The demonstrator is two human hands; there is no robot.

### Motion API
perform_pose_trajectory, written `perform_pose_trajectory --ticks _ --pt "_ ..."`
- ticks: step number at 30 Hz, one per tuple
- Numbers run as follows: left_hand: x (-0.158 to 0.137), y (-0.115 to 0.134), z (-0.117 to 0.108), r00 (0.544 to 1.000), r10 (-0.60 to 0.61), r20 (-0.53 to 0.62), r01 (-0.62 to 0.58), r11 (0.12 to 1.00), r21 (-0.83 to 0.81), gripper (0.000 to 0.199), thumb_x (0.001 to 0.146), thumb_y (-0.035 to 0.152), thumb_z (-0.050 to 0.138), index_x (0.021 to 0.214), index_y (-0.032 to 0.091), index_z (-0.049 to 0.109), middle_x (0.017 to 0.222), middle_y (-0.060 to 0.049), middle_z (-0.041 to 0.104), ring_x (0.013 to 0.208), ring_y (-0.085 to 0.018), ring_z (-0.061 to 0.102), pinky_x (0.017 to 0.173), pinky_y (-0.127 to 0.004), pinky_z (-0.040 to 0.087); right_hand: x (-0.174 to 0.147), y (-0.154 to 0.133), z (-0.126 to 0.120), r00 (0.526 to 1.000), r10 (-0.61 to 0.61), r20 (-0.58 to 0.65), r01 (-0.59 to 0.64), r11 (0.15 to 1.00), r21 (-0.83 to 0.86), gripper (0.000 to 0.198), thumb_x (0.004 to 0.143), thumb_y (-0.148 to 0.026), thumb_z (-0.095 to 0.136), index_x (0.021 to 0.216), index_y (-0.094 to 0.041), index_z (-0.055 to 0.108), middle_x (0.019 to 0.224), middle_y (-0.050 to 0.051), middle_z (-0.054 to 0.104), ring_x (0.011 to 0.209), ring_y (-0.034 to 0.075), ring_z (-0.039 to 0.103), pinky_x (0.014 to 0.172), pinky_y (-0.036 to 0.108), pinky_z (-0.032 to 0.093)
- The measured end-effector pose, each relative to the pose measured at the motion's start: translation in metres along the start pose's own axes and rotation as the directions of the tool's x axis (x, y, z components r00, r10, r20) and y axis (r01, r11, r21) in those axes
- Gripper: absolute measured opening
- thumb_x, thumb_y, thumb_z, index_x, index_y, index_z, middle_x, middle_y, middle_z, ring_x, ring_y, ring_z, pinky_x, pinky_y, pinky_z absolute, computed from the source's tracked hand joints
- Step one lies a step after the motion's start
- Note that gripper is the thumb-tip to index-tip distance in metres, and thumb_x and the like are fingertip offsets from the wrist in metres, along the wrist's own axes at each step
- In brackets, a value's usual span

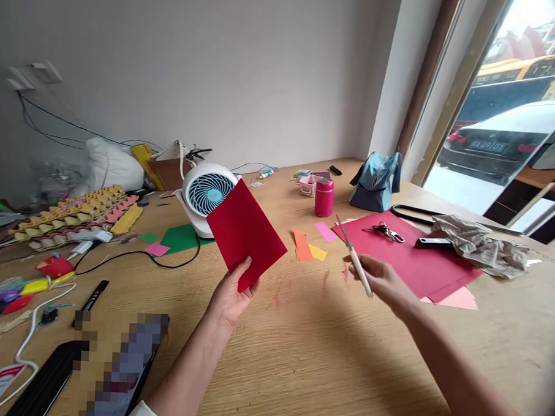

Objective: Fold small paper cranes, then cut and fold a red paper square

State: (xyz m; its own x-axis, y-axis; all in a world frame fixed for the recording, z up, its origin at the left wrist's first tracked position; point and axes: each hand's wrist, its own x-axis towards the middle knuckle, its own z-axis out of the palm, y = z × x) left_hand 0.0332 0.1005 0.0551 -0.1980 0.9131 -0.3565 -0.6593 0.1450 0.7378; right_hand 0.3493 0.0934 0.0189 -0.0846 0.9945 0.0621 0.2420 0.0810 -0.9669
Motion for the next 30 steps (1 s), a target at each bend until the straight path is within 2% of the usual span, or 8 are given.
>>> perform_pose_trajectory --ticks 2,4,6,8,12,30 --pt "0.000 0.000 0.000 1.000 -0.004 -0.009 0.004 1.000 -0.023 0.024 0.079 0.006 0.075 0.098 0.020 0.069 0.093 0.000 0.076 0.068 -0.013 0.072 0.049 -0.020 0.058 -0.013 -0.012 0.029 0.981 -0.047 0.186 0.004 0.974 0.225 0.051 0.082 -0.064 0.065 0.104 -0.019 0.067 0.077 0.004 0.060 0.069 0.018 0.054 0.062 0.030 0.042" --pt "0.000 0.000 0.000 1.000 -0.009 -0.018 0.008 0.999 -0.033 0.023 0.080 0.006 0.074 0.098 0.019 0.069 0.091 -0.001 0.076 0.068 -0.013 0.072 0.049 -0.021 0.059 -0.026 -0.019 0.052 0.916 -0.125 0.380 -0.036 0.921 0.389 0.052 0.089 -0.067 0.054 0.104 -0.018 0.065 0.073 0.003 0.056 0.063 0.016 0.051 0.060 0.030 0.041" --pt "0.000 0.000 0.001 0.999 -0.019 -0.032 0.018 0.999 -0.036 0.021 0.081 0.006 0.073 0.098 0.018 0.069 0.090 -0.001 0.076 0.067 -0.013 0.072 0.048 -0.021 0.059 -0.037 -0.021 0.067 0.838 -0.202 0.507 -0.099 0.858 0.505 0.055 0.089 -0.070 0.051 0.099 -0.017 0.064 0.071 0.002 0.055 0.057 0.014 0.051 0.054 0.028 0.038" --pt "-0.001 -0.001 0.001 0.998 -0.029 -0.047 0.027 0.999 -0.036 0.021 0.081 0.005 0.073 0.097 0.018 0.069 0.089 -0.001 0.076 0.065 -0.013 0.072 0.048 -0.021 0.059 -0.045 -0.021 0.075 0.789 -0.225 0.571 -0.164 0.820 0.549 0.057 0.089 -0.071 0.051 0.097 -0.017 0.064 0.068 0.002 0.055 0.053 0.013 0.051 0.049 0.026 0.036" --pt "-0.001 -0.001 0.002 0.998 -0.030 -0.055 0.028 0.999 -0.036 0.021 0.080 0.004 0.074 0.096 0.017 0.069 0.090 -0.001 0.076 0.066 -0.013 0.072 0.049 -0.021 0.060 -0.050 -0.021 0.080 0.767 -0.227 0.601 -0.213 0.792 0.572 0.058 0.091 -0.071 0.047 0.097 -0.016 0.065 0.068 0.002 0.056 0.052 0.012 0.053 0.048 0.025 0.035" --pt "0.001 -0.003 0.001 0.998 -0.029 -0.061 0.028 0.999 -0.016 0.018 0.084 0.004 0.070 0.097 0.016 0.069 0.089 -0.002 0.076 0.065 -0.013 0.072 0.047 -0.022 0.060 -0.048 -0.020 0.080 0.798 -0.252 0.548 -0.168 0.780 0.603 0.060 0.094 -0.068 0.044 0.095 -0.011 0.063 0.066 0.002 0.055 0.050 0.010 0.053 0.046 0.021 0.037"
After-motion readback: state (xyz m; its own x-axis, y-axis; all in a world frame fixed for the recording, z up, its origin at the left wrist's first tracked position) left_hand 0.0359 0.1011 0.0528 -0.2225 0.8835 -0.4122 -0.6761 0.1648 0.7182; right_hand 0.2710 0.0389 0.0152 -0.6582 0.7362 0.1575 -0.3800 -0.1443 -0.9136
